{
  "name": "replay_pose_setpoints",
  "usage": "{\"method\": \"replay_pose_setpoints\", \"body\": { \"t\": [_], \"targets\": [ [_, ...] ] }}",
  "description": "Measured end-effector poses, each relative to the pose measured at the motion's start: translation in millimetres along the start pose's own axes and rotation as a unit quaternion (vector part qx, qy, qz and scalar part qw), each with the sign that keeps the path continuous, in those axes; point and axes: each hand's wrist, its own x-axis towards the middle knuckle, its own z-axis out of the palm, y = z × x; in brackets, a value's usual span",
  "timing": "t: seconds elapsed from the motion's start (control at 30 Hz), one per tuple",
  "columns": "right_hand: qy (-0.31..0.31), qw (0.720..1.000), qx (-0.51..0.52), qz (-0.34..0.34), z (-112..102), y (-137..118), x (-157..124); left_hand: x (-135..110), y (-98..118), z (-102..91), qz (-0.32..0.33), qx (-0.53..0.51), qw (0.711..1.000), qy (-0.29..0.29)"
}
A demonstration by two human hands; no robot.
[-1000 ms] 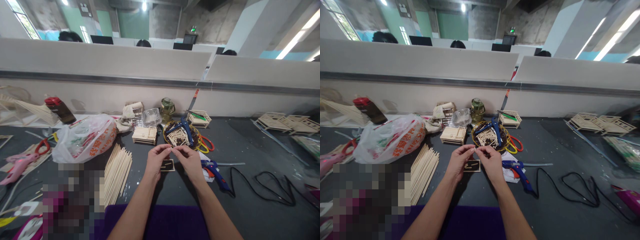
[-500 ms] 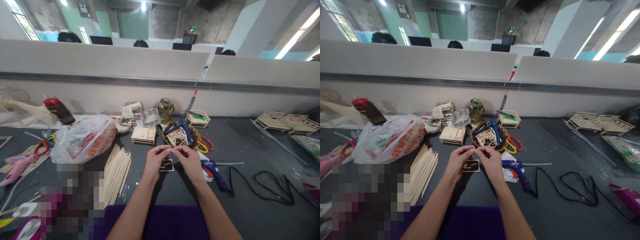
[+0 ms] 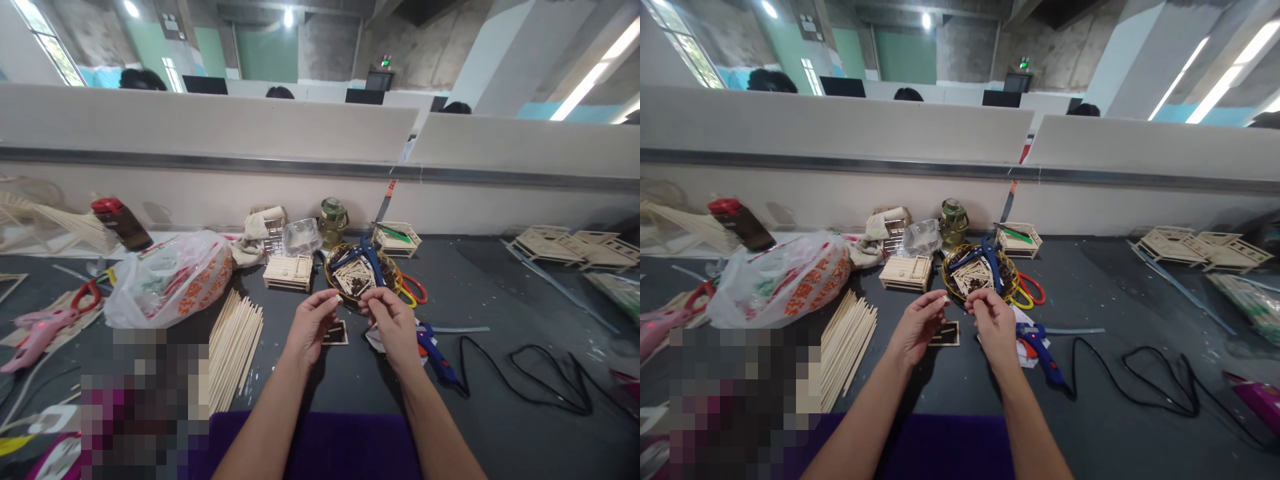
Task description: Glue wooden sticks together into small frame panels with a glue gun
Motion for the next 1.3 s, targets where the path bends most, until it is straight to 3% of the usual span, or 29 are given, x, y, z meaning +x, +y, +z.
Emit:
{"method": "replay_pose_setpoints", "body": {
  "t": [0.17, 0.37, 0.57, 1.1, 1.3],
  "targets": [
    [-0.028, 0.998, 0.049, -0.007, 1.0, -2.5, -3.6, 1.1, 0.8, -2.3, 0.001, 0.001, 1.000, 0.004],
    [-0.042, 0.996, -0.076, -0.037, 5.7, 6.2, -1.1, 0.6, 0.3, -1.0, 0.028, 0.035, 0.999, 0.010],
    [-0.073, 0.993, -0.084, -0.047, 9.7, 6.7, -1.5, -3.4, -2.8, 1.5, 0.086, 0.096, 0.992, -0.014],
    [-0.061, 0.996, -0.050, -0.047, 11.3, 12.2, 0.4, -5.5, -2.3, 0.3, 0.119, 0.138, 0.983, -0.011],
    [-0.016, 0.999, -0.045, -0.013, -5.9, 7.9, 4.2, -1.5, -3.4, -4.0, 0.114, 0.091, 0.989, -0.001]
  ]
}}
